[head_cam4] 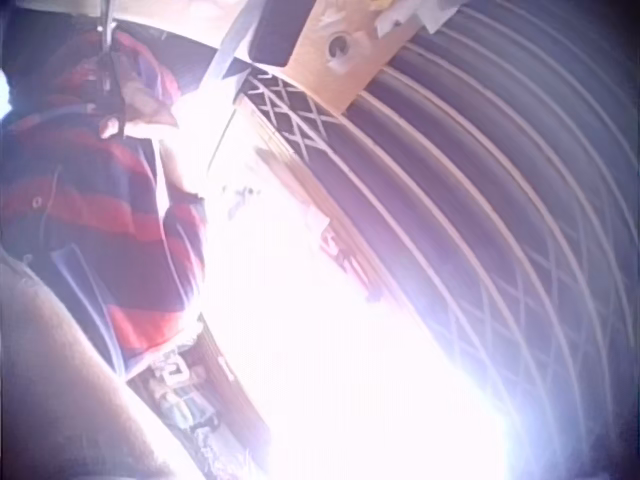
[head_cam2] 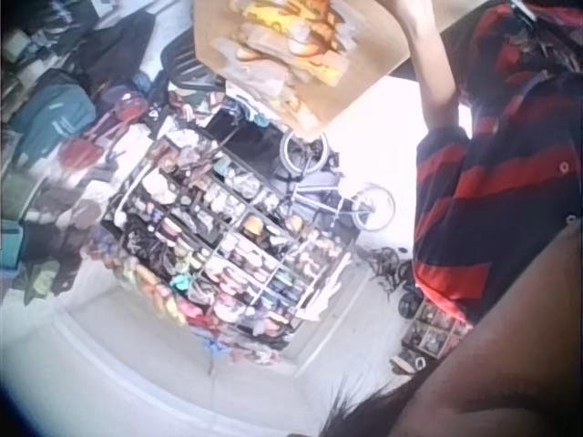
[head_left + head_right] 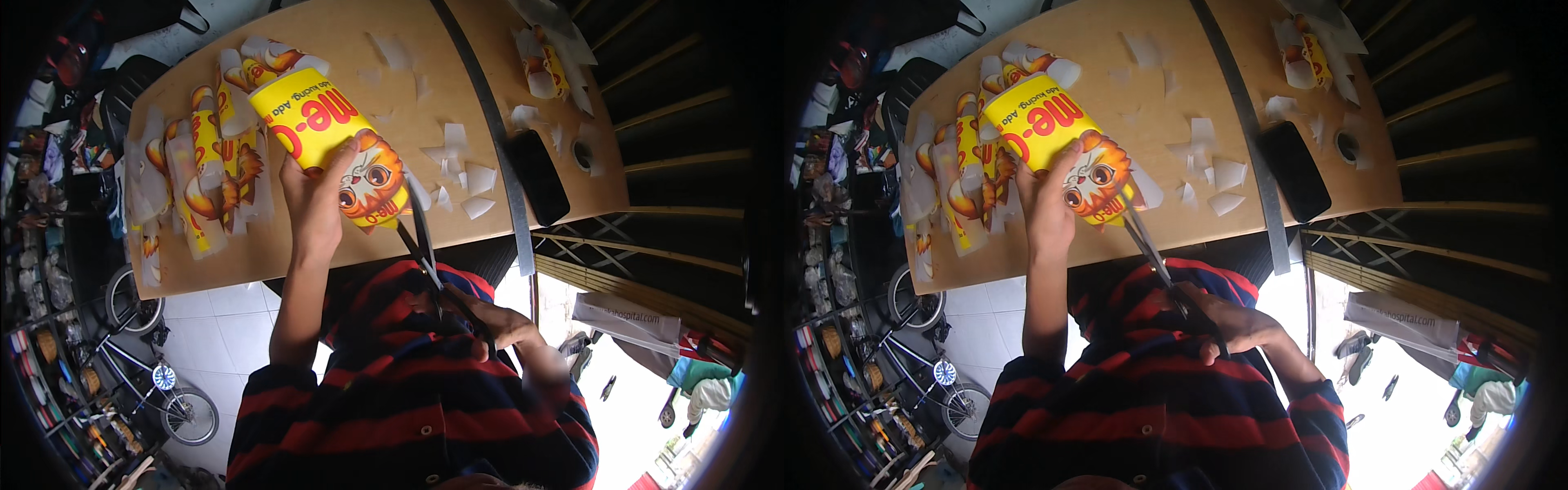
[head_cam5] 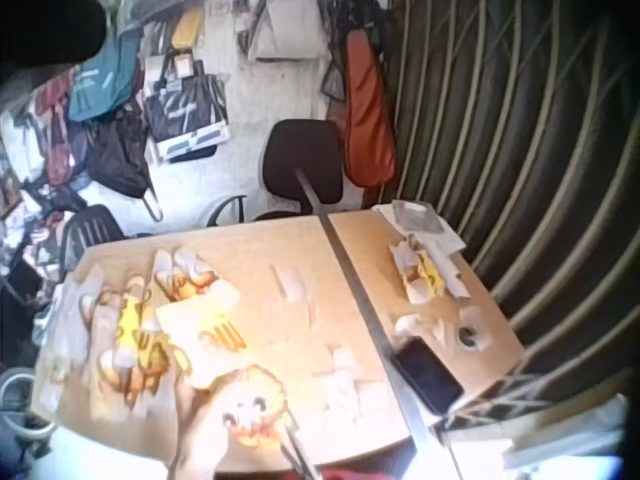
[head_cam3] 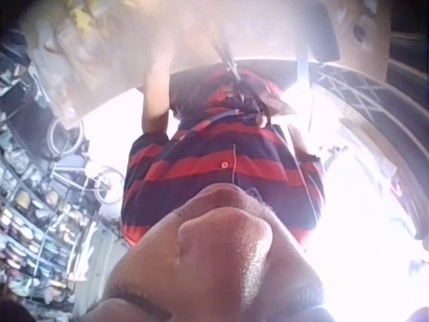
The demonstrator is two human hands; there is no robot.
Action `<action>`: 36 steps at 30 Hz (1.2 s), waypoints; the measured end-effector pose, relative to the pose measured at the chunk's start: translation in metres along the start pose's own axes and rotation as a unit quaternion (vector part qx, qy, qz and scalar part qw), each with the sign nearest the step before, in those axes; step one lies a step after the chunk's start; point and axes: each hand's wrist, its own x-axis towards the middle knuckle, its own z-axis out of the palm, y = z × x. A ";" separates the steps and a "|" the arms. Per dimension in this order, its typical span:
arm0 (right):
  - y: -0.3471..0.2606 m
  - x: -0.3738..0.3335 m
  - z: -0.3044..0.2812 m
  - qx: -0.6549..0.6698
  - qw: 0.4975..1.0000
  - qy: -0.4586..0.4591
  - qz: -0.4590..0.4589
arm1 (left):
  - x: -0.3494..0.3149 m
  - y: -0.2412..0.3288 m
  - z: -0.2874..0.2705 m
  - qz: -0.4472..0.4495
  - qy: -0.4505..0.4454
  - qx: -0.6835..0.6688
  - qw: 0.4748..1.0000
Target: The person cuts a printed paper package using shears, following the outlines of the illustrations.
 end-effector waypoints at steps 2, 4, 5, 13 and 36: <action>0.001 -0.002 0.006 -0.073 0.995 0.032 0.053 | -0.001 0.000 -0.009 0.005 -0.003 -0.018 1.000; 0.002 -0.005 0.010 -0.134 0.987 0.066 0.064 | -0.001 0.002 -0.015 0.011 0.001 -0.042 0.999; 0.000 -0.008 0.011 -0.143 0.984 0.076 0.069 | 0.000 0.005 -0.018 0.012 0.007 -0.063 0.998; -0.005 -0.040 -0.004 0.040 0.999 0.024 0.023 | 0.045 0.045 -0.090 -0.108 -0.109 0.024 0.988; 0.010 -0.017 -0.003 0.017 0.980 0.194 0.039 | 0.106 -0.024 -0.047 -0.298 -0.288 0.023 0.910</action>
